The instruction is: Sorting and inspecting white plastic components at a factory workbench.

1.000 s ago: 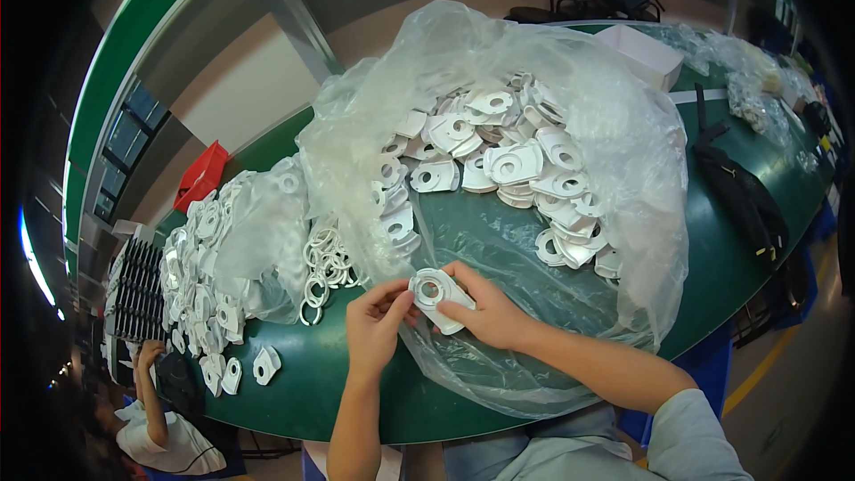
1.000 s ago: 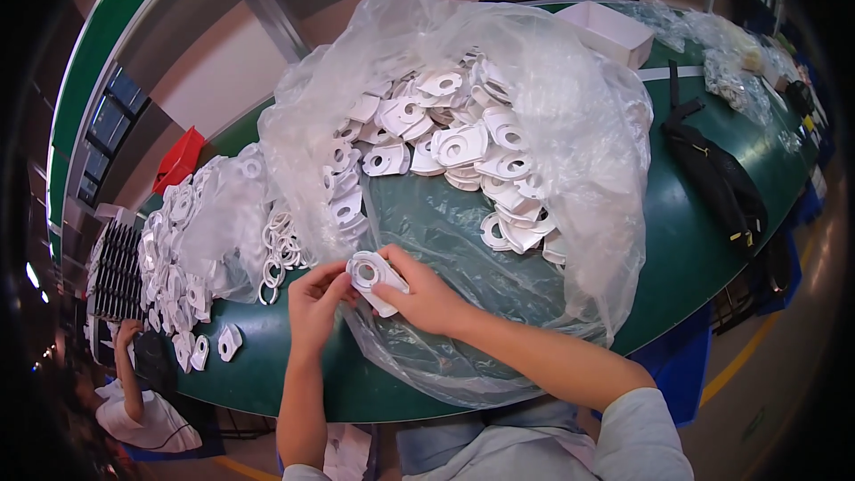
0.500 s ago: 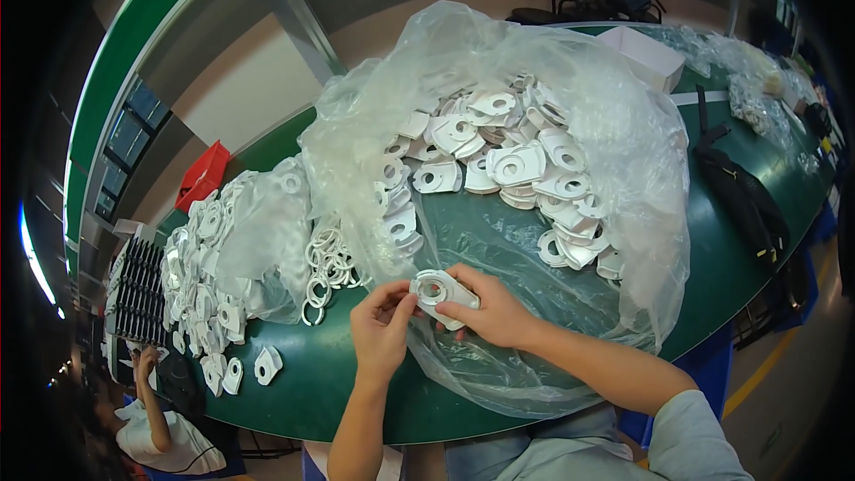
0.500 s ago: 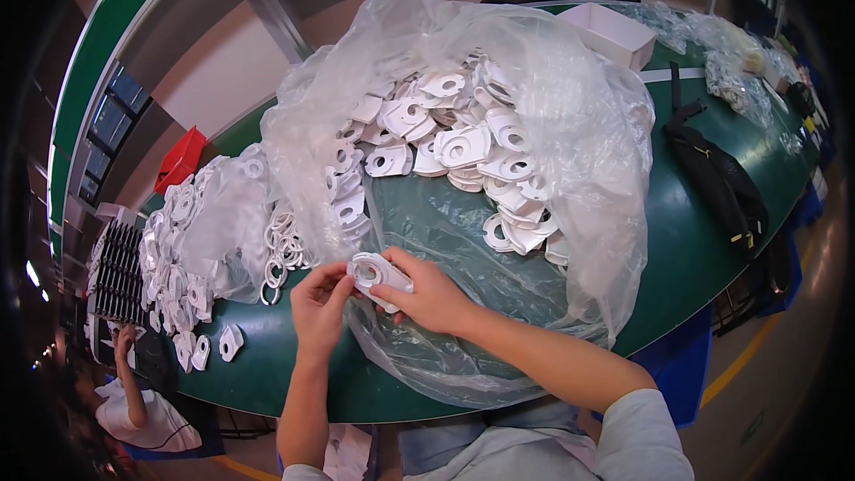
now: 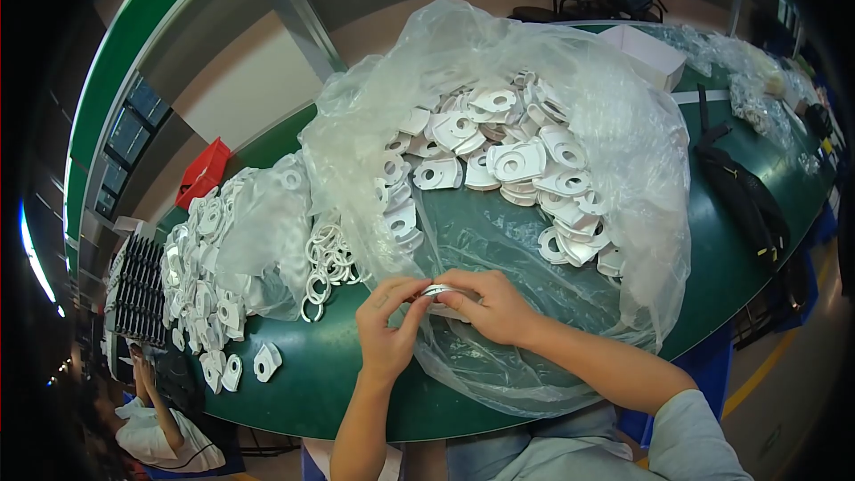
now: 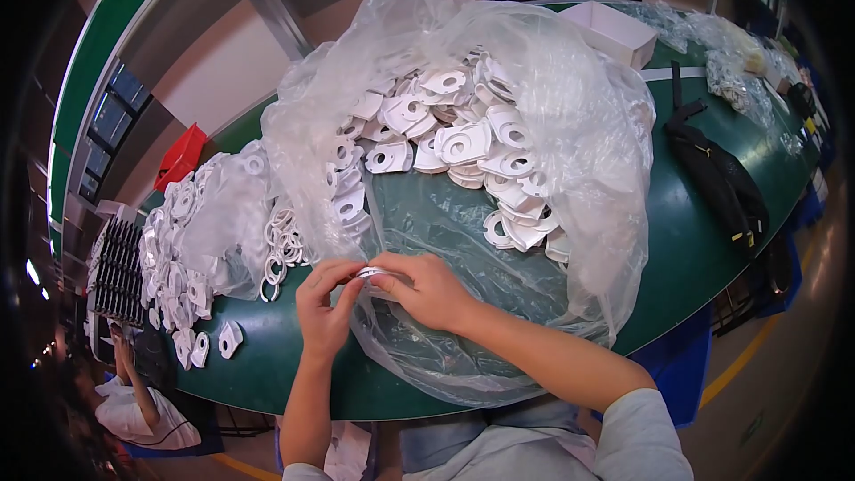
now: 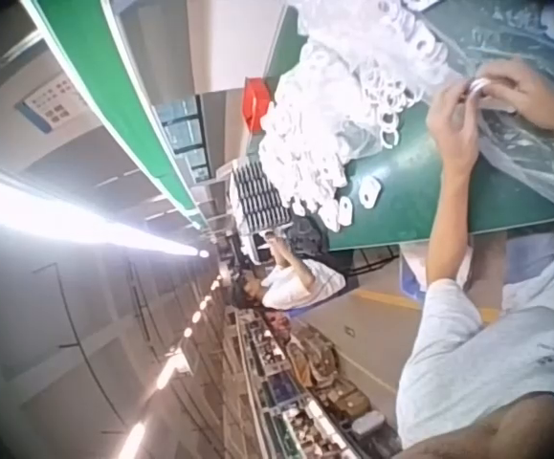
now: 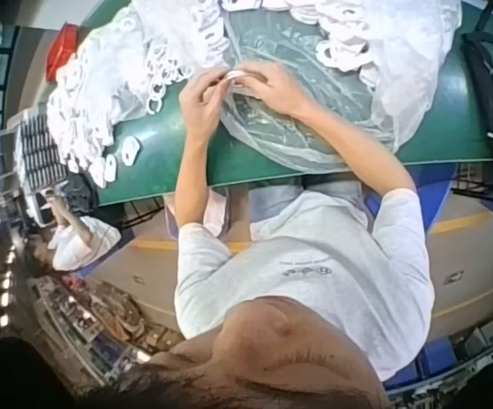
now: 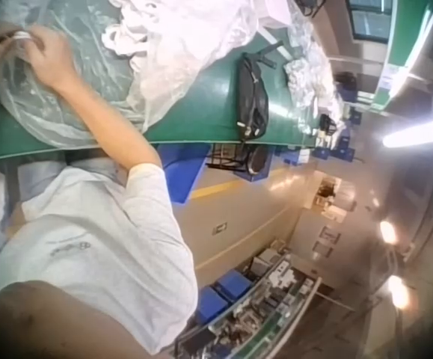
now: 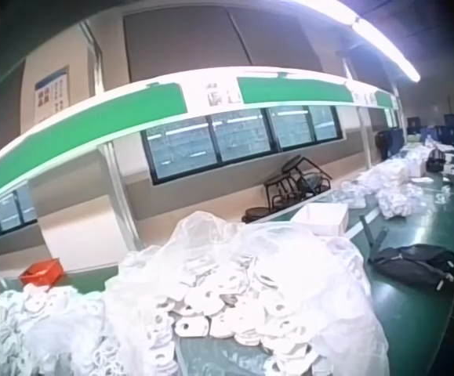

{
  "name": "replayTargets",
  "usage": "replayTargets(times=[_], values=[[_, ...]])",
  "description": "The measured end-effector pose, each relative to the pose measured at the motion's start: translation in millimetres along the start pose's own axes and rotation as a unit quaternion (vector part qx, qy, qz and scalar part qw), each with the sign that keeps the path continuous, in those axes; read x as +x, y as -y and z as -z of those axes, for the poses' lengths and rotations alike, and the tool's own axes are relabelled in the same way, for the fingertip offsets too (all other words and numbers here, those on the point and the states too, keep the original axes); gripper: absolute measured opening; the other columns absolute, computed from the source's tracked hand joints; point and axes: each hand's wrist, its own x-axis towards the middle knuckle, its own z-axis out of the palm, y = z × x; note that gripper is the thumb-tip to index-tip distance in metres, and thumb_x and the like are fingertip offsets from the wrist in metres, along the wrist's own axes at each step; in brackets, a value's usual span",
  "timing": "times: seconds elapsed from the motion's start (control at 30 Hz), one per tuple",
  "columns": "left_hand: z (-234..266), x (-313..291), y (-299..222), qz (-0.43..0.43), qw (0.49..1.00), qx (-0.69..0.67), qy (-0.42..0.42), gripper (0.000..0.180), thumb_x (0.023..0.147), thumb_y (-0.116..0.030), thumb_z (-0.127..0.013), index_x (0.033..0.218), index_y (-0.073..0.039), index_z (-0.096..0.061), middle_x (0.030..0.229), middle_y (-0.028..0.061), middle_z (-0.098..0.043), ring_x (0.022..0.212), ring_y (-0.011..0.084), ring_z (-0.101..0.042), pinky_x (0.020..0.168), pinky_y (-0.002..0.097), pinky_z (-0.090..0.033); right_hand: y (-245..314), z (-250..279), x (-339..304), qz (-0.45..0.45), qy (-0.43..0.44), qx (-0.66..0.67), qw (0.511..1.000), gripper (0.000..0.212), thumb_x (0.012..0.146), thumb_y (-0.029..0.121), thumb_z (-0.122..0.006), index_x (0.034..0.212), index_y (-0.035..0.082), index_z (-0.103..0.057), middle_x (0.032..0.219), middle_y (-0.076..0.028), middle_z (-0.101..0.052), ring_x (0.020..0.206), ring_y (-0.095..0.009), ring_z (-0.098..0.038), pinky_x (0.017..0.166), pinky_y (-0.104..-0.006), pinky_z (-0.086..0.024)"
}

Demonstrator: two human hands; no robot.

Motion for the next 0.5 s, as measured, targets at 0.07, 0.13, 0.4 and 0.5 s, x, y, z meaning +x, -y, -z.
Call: replayTargets(times=[0.07,0.13,0.4,0.5], values=[[0.1,0.3,-1.5,0.004,1.000,-0.003,0.001,0.018,0.076,0.006,-0.063,0.094,0.004,-0.065,0.091,0.0112,-0.062,0.080,0.0158,-0.060,0.072,0.0243,-0.048,-0.1,0.2,0.0,-0.003,0.001,0.005,1.000,0.021,0.085,0.019,-0.055,0.099,0.005,-0.061,0.083,-0.014,-0.064,0.075,-0.032,-0.062,0.067,-0.0338,-0.047],[1.0,0.2,-0.9,0.005,1.000,-0.006,0.006,0.019,0.076,0.007,-0.063,0.094,0.005,-0.065,0.091,0.0112,-0.062,0.080,0.0158,-0.060,0.072,0.0240,-0.048,-0.1,0.9,0.0,-0.007,0.002,0.009,1.000,0.020,0.084,0.019,-0.055,0.099,0.005,-0.061,0.082,-0.014,-0.064,0.076,-0.032,-0.062,0.067,-0.0338,-0.047],[2.8,-0.2,-2.8,0.019,0.999,-0.037,0.013,0.019,0.074,0.007,-0.065,0.093,0.004,-0.065,0.087,0.0115,-0.063,0.077,0.0164,-0.061,0.069,0.0238,-0.048,4.3,1.1,-0.8,-0.004,0.005,0.017,1.000,0.021,0.085,0.021,-0.054,0.093,0.003,-0.061,0.078,-0.016,-0.063,0.073,-0.033,-0.061,0.064,-0.0348,-0.046],[2.0,-0.1,-0.3,-0.042,0.998,0.038,0.010,0.017,0.073,0.006,-0.066,0.091,0.005,-0.066,0.083,0.0118,-0.064,0.074,0.0178,-0.061,0.067,0.0246,-0.047,-3.6,-1.2,-1.6,-0.039,0.014,0.015,0.999,0.023,0.085,0.023,-0.054,0.089,0.001,-0.060,0.077,-0.018,-0.061,0.070,-0.033,-0.060,0.062,-0.0353,-0.044]])
